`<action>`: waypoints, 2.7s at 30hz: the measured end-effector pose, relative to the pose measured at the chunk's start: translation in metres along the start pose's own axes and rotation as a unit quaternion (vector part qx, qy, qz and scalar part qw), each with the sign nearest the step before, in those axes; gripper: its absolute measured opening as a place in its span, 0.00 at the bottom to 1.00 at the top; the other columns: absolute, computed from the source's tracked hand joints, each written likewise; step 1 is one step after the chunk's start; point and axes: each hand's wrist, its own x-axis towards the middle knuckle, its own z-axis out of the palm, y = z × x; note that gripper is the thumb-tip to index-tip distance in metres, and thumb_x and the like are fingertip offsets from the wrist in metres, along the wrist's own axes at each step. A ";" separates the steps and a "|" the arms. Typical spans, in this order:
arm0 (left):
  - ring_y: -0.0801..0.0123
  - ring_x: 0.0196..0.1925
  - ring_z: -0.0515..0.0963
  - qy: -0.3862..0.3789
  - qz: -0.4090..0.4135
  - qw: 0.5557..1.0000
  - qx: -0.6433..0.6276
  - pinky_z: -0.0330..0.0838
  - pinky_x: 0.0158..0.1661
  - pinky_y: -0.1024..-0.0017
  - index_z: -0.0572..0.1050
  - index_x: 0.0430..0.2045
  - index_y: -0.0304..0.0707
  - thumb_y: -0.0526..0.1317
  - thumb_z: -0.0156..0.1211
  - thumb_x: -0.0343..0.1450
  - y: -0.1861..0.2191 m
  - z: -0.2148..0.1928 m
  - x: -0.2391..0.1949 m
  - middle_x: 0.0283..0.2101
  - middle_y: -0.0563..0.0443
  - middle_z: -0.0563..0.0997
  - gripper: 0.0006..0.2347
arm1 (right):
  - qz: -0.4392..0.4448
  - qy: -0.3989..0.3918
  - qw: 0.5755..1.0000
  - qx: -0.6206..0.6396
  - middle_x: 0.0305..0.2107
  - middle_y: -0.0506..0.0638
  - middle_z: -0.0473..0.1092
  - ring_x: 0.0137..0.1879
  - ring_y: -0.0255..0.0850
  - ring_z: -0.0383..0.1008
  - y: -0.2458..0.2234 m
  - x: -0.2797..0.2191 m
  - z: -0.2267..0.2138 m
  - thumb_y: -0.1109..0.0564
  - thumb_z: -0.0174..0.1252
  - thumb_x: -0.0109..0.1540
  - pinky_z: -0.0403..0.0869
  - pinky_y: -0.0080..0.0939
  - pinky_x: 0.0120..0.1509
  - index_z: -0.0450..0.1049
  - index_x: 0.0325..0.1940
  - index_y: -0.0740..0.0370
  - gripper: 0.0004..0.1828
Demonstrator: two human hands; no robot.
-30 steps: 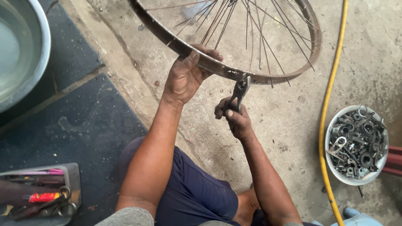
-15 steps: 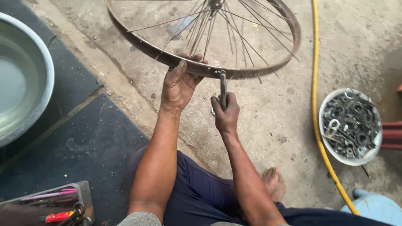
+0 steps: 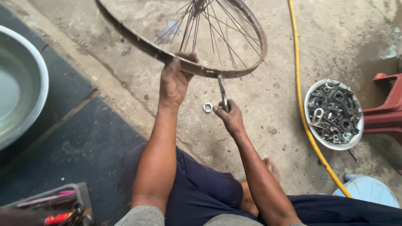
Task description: The person uses pliers to adjust and tighten the spokes of a bicycle wheel. They rotate the wheel to access different sections and continue working on the spokes throughout the clip.
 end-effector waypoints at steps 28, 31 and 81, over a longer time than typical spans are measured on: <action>0.66 0.42 0.84 0.179 0.201 0.942 -0.199 0.82 0.43 0.68 0.71 0.50 0.31 0.45 0.63 0.74 0.072 -0.063 0.006 0.45 0.42 0.83 0.17 | 0.098 -0.406 0.888 0.192 0.66 0.63 0.63 0.65 0.57 0.69 -0.004 -0.046 0.021 0.51 0.61 0.42 0.76 0.57 0.63 0.51 0.76 0.66 0.58; 0.65 0.43 0.84 0.183 0.220 0.945 -0.156 0.83 0.44 0.67 0.71 0.50 0.33 0.46 0.64 0.72 0.076 -0.060 0.003 0.45 0.42 0.83 0.18 | 0.109 -0.411 0.882 0.202 0.65 0.63 0.64 0.63 0.57 0.70 -0.003 -0.045 0.021 0.53 0.61 0.45 0.76 0.56 0.62 0.51 0.76 0.67 0.56; 0.59 0.48 0.85 0.237 0.000 0.968 -0.082 0.79 0.48 0.59 0.73 0.43 0.43 0.59 0.57 0.69 0.016 -0.026 0.008 0.43 0.44 0.85 0.20 | 0.116 -0.373 0.878 0.275 0.57 0.65 0.70 0.57 0.54 0.77 -0.023 -0.035 0.019 0.59 0.55 0.48 0.78 0.52 0.55 0.51 0.77 0.66 0.52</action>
